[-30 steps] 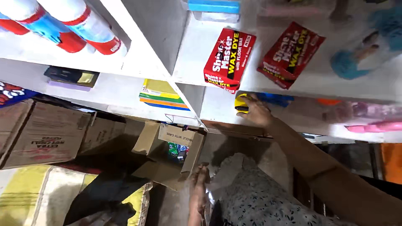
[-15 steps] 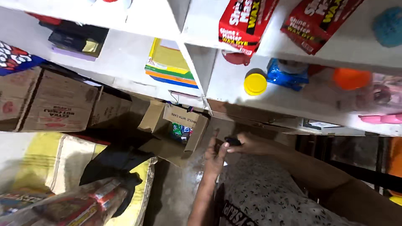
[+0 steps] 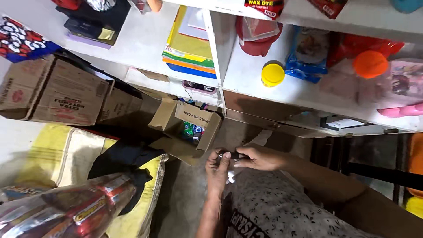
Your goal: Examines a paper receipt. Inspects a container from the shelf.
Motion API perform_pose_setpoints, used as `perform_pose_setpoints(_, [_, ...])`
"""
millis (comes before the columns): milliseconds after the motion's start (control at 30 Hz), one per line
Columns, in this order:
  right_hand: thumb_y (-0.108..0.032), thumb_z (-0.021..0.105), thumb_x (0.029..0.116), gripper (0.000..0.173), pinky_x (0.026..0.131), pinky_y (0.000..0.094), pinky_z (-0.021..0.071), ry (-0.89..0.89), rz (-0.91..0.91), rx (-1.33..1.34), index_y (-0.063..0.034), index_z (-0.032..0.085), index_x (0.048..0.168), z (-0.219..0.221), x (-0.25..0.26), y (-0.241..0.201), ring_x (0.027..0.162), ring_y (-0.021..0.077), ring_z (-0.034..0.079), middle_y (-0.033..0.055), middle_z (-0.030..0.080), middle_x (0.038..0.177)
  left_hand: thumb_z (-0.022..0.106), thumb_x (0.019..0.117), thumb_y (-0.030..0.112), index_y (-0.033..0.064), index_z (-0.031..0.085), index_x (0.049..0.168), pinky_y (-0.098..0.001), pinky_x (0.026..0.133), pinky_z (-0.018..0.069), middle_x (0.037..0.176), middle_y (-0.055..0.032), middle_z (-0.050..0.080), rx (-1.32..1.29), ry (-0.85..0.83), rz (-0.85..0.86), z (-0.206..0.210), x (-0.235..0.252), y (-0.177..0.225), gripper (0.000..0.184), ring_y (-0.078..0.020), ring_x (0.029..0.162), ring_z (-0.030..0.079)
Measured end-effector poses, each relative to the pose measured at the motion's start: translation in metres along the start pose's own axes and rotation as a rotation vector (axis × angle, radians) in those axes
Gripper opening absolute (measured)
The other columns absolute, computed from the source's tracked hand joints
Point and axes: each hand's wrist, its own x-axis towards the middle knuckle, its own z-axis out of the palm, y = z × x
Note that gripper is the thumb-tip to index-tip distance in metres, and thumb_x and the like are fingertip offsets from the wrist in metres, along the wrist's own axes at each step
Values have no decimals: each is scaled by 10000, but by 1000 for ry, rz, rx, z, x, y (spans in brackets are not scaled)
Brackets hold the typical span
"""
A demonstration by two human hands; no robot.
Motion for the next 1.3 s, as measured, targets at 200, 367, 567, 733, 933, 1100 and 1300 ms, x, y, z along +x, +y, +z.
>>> perform_pose_setpoints(200, [-214, 453, 1086, 341, 586, 169, 416, -19, -129, 120, 77, 592, 976, 18, -17, 3, 603, 20, 477, 42, 515, 703, 604, 998, 153, 163, 686, 993, -128, 568, 469, 842, 156, 668, -4, -69, 38, -8, -16, 10, 82, 66, 645, 555])
perform_pose_setpoints(367, [-207, 437, 1092, 340, 578, 156, 397, 17, -163, 63, 75, 584, 972, 28, -38, -7, 600, 22, 456, 48, 502, 697, 547, 1004, 78, 143, 665, 931, -109, 526, 415, 752, 153, 619, -34, 25, 28, 9, -36, 19, 153, 79, 585, 495])
perform_pose_setpoints(567, [-236, 438, 1094, 351, 574, 161, 381, 49, -85, 35, 57, 584, 965, 37, -55, -17, 601, 24, 441, 38, 486, 695, 523, 1000, 44, 115, 662, 907, -121, 555, 442, 754, 123, 625, -60, 82, 2, 19, -51, 20, 181, 58, 608, 525])
perform_pose_setpoints(733, [-218, 457, 1088, 341, 590, 179, 381, 55, -49, 79, 75, 595, 982, 45, -65, -19, 621, 43, 447, 61, 508, 713, 534, 999, 70, 136, 666, 900, -120, 538, 446, 718, 133, 620, -40, 110, -8, 23, -62, 16, 178, 59, 578, 523])
perform_pose_setpoints(933, [-165, 436, 1088, 335, 637, 186, 423, 108, -61, 154, 113, 610, 1018, 51, -67, -18, 671, 59, 496, 109, 568, 779, 620, 995, 179, 180, 702, 937, -141, 616, 521, 790, 130, 691, -102, -17, -87, 22, -63, 14, 100, 49, 668, 615])
perform_pose_setpoints(1100, [-164, 430, 1089, 326, 598, 149, 438, 136, -187, 219, 97, 600, 991, 64, -72, -13, 621, 20, 506, 77, 554, 733, 604, 995, 159, 173, 711, 887, -151, 631, 535, 752, 110, 682, -130, 41, -57, 33, -77, 16, 153, 34, 665, 627])
perform_pose_setpoints(1300, [-195, 433, 1090, 334, 605, 146, 412, 170, -98, 192, 68, 606, 980, 76, -84, -16, 628, 17, 482, 54, 532, 721, 487, 1022, 98, 143, 660, 831, -165, 563, 514, 666, 95, 635, -137, 178, -93, 35, -82, 22, 261, 19, 582, 591])
